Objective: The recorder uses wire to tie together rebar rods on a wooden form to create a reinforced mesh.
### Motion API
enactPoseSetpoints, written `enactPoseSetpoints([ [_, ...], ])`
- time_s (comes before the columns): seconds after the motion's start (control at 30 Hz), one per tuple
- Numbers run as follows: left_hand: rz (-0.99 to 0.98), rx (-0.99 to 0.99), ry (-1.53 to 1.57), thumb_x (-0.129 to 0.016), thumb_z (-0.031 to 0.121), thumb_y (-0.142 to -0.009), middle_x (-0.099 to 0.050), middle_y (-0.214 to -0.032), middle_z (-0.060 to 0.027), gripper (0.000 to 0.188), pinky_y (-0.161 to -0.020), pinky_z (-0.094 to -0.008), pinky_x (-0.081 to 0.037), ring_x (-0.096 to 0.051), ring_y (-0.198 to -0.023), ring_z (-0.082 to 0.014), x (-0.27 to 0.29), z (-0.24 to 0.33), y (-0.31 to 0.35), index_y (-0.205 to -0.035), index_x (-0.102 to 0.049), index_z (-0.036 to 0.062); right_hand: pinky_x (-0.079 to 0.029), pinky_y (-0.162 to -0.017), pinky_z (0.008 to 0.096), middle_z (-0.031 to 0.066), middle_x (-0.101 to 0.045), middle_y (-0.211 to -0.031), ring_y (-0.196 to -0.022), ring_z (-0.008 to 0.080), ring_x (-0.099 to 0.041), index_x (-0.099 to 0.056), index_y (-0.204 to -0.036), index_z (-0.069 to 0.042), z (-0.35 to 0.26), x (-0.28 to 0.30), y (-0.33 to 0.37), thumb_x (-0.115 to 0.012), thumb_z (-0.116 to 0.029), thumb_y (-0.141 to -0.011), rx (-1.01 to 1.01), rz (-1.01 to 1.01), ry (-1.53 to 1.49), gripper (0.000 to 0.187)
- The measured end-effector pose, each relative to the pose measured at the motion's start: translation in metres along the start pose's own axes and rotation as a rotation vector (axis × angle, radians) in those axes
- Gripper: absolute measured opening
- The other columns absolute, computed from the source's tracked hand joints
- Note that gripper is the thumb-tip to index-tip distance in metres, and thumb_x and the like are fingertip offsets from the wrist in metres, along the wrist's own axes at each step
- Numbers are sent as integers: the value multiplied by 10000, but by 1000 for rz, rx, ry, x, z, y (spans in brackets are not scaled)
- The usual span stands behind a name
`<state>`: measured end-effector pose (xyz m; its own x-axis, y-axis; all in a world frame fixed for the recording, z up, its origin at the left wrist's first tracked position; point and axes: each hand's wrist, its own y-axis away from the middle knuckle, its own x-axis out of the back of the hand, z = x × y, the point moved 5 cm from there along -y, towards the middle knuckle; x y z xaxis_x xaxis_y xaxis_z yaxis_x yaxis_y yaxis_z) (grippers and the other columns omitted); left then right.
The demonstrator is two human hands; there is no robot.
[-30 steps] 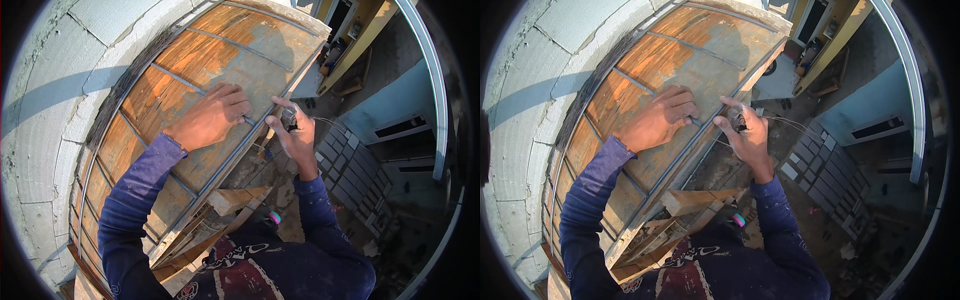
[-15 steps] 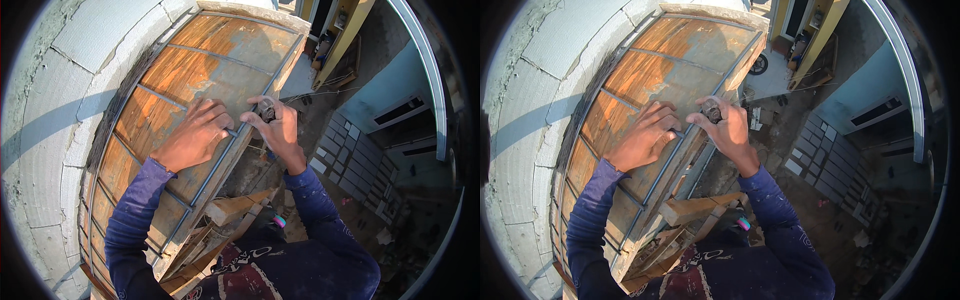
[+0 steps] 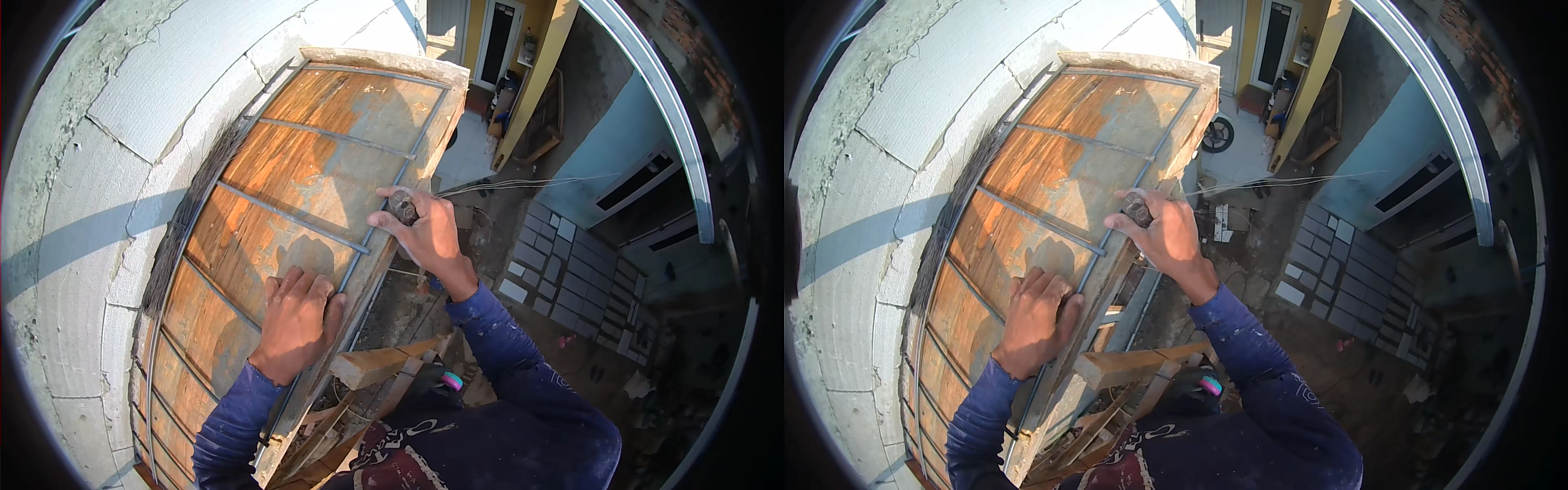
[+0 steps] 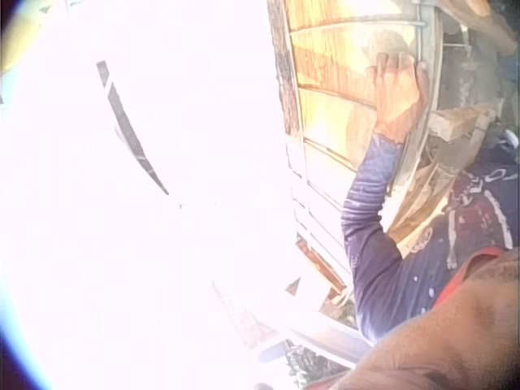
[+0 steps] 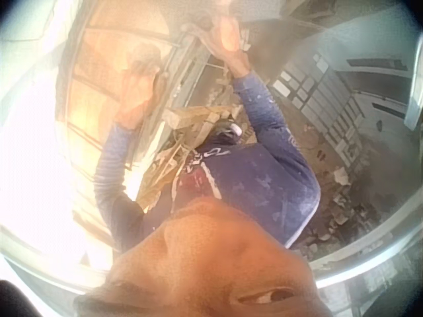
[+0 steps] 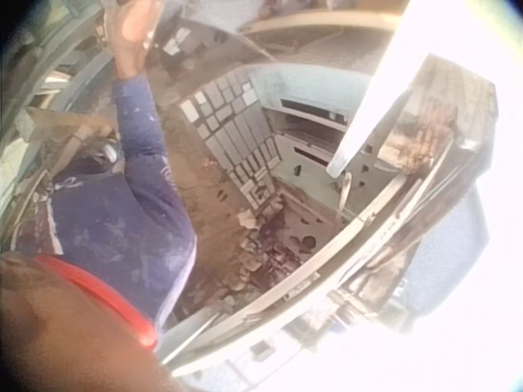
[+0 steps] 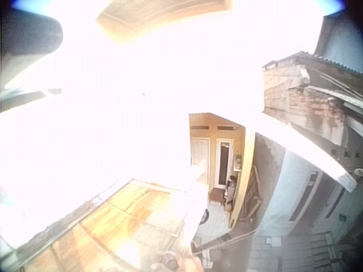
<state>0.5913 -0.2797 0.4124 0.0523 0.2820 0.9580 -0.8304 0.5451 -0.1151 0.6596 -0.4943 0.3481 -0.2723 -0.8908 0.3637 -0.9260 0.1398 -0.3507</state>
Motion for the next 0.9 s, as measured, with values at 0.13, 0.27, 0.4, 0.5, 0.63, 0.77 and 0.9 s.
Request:
enactPoseSetpoints([
  [0.13, 56, -32, -34, -699, 136, -895, -636, -913, -163, 141, -832, -479, -411, -586, -934, -351, -2, 4, 2, -927, -648, 9, -570, -725, 380, 136, -746, -835, -728, 277, -717, -770, -1152, -74, 0, 4, 4, -861, -446, -816, -31, -21, -30, 510],
  [0.27, 35, 57, -9, -710, 145, -886, -640, -958, -162, 177, -883, -493, -420, -591, -1004, -360, 5, -1, 20, -980, -657, 5, -550, -707, 375, 152, -720, -799, -700, 269, -693, -764, -1184, -73, -4, -9, 5, -851, -434, -840, -21, -75, -5, 506],
  [0.4, 73, 196, -75, -750, 200, -880, -650, -1148, -136, 331, -979, -502, -404, -576, -1159, -337, 12, -1, 55, -1153, -679, 26, -446, -619, 318, 66, -561, -675, -630, 128, -467, -745, -1200, -21, -4, -16, 3, -811, -323, -922, 66, -89, -14, 416],
  [0.5, 235, 267, -26, -727, 205, -903, -633, -1177, -114, 326, -1051, -553, -377, -553, -1194, -312, 26, 13, 75, -1176, -667, 38, -539, -866, 349, 160, -760, -1080, -941, 196, -696, -732, -1242, -15, 17, 8, -3, -748, -283, -978, 22, -72, 59, 377],
  [0.63, 638, 453, -13, -710, 89, -874, -622, -1114, -118, 268, -1016, -511, -423, -570, -1169, -327, 43, 14, 149, -1133, -665, 38, -482, -1018, 364, 124, -745, -1238, -1125, 226, -673, -694, -1320, -3, 18, 3, -16, -667, -351, -1033, 56, -186, 245, 452],
  [0.77, 852, 713, -224, -663, -130, -776, -650, -1038, -144, 315, -900, -458, -522, -630, -1085, -368, 58, 17, 266, -1053, -682, 19, -460, -1044, 374, 150, -707, -1318, -1185, 260, -648, -689, -1347, -31, 16, -6, -18, -623, -404, -1049, 171, -226, 282, 481],
  [0.9, 845, 1010, -429, -608, -113, -734, -668, -1078, -140, 366, -980, -480, -511, -616, -1157, -385, 47, 37, 357, -1053, -708, 36, -456, -1043, 392, 160, -702, -1318, -1194, 305, -640, -696, -1339, -38, 12, -3, -18, -597, -449, -1051, 168, -262, 332, 512],
])
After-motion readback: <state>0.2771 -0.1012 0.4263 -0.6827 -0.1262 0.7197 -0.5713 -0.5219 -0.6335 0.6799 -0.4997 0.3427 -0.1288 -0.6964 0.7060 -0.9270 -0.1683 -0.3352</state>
